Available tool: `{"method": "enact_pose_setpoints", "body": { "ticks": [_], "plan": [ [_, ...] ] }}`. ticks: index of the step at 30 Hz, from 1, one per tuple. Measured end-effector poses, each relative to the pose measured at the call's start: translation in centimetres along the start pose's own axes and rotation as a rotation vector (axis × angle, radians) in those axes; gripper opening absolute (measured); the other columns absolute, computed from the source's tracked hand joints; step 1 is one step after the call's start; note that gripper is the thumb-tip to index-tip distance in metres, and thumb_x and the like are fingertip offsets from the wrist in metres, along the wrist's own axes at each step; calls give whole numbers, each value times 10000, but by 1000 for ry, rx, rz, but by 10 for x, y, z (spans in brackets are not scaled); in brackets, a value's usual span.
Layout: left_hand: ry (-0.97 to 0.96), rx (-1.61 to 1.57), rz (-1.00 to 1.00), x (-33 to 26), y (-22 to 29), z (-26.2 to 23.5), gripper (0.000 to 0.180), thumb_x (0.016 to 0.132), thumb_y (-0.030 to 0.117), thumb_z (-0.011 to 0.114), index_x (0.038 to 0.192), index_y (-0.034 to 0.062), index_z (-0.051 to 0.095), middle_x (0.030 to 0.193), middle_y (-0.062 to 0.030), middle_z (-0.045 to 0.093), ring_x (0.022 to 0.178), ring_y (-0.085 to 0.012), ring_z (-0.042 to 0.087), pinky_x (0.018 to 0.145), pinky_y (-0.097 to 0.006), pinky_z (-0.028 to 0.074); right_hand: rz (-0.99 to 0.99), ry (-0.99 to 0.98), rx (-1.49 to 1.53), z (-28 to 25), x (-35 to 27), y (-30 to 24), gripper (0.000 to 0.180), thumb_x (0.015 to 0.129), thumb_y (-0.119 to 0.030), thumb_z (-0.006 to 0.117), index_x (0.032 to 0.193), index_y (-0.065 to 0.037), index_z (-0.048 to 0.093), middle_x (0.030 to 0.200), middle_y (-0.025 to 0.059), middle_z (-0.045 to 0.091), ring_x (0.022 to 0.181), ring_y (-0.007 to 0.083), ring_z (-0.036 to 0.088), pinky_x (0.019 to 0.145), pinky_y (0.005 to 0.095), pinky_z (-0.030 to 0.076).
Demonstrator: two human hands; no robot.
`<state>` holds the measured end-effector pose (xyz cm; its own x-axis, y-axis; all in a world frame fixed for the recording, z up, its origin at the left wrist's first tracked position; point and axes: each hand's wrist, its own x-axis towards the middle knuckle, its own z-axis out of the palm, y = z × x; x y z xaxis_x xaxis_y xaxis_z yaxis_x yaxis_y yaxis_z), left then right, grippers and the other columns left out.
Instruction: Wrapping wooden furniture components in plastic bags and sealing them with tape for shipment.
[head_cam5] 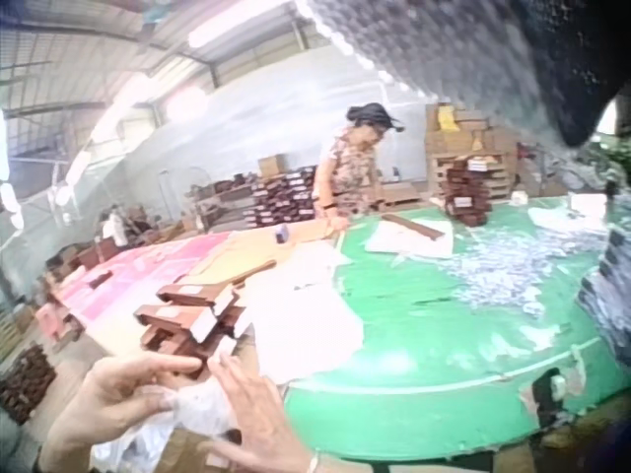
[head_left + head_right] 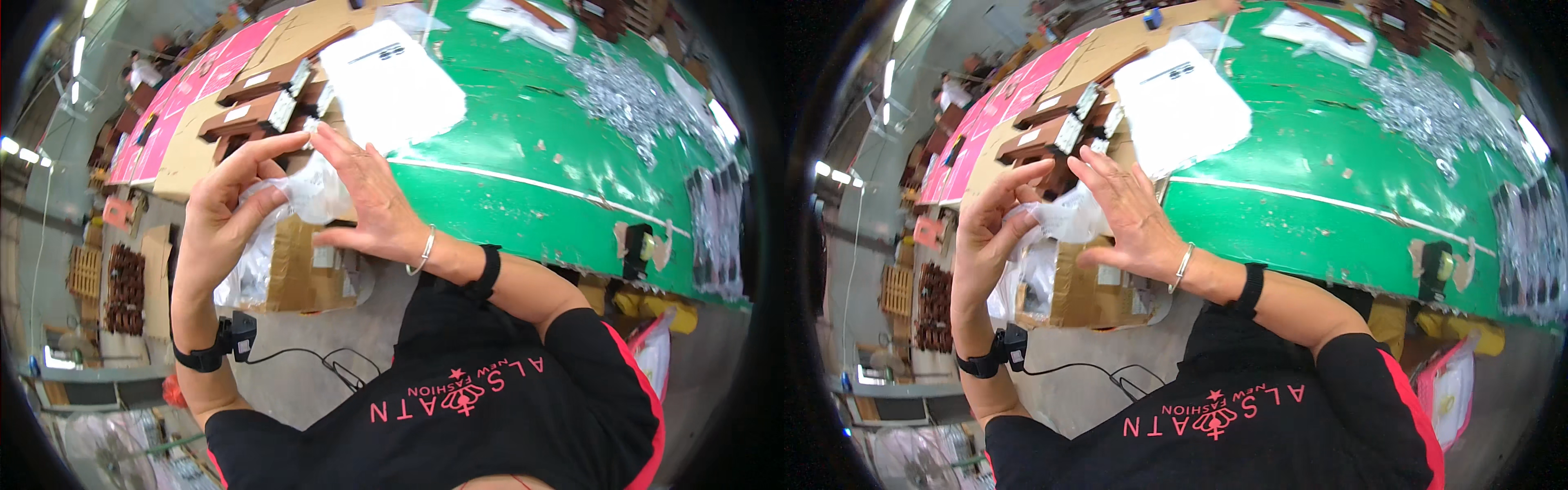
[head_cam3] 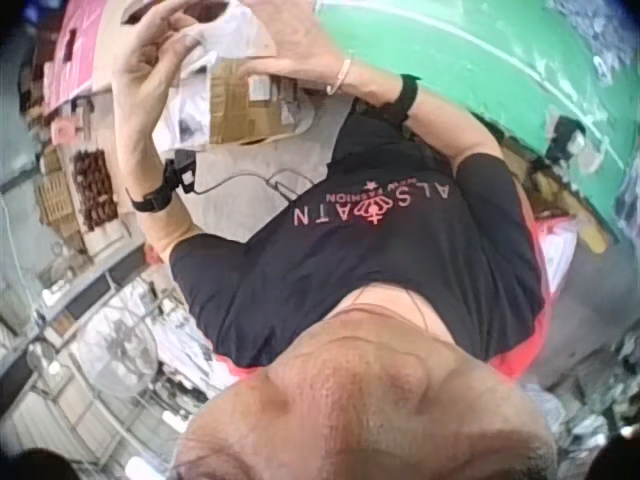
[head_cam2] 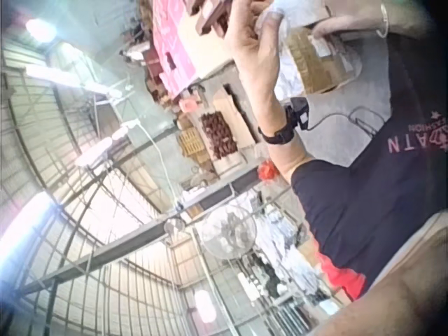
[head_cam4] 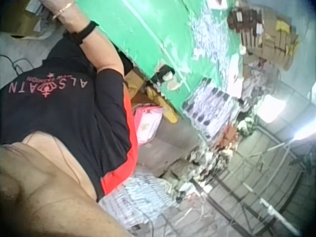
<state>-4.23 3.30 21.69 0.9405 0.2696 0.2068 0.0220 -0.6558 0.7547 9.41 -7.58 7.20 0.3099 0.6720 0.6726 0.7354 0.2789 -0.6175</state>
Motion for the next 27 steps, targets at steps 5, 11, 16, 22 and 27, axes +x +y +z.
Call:
{"method": "enact_pose_setpoints", "body": {
  "ticks": [5,11,16,22,27],
  "plan": [
    [-92,64,14,26,-19,13,494,830,-53,643,1309,66,617,826,-19,559,756,-74,524,700,-224,433,110,-26,33,-28,-20,46,140,856,-169,707,933,-53,703,870,38,722,816,202,706,835,399,542],
    [468,621,325,89,-61,82,501,875,163,700,1355,134,559,1134,-113,615,954,-327,617,790,-414,483,787,-21,531,-84,-98,89,247,964,-211,651,1076,7,686,938,25,699,847,77,639,761,258,517],
    [262,277,580,64,-63,204,217,793,118,758,989,88,670,923,-69,636,855,-277,608,741,-385,478,921,150,343,-101,-156,150,289,955,-205,656,1159,-1,671,966,19,702,810,78,622,721,266,519],
    [22,366,256,61,-155,271,654,756,321,787,1343,176,538,1314,-87,547,1242,-327,497,1004,-490,409,1028,213,61,-138,-169,169,383,927,-378,632,930,-5,719,748,130,714,659,217,682,627,348,512],
    [-149,551,210,63,-183,279,1075,661,590,775,1565,272,287,1610,-73,296,1488,-344,240,1155,-649,179,935,177,-545,-190,-183,170,326,894,-336,655,1012,-37,704,832,153,702,781,347,683,686,419,521]
  ]
}}
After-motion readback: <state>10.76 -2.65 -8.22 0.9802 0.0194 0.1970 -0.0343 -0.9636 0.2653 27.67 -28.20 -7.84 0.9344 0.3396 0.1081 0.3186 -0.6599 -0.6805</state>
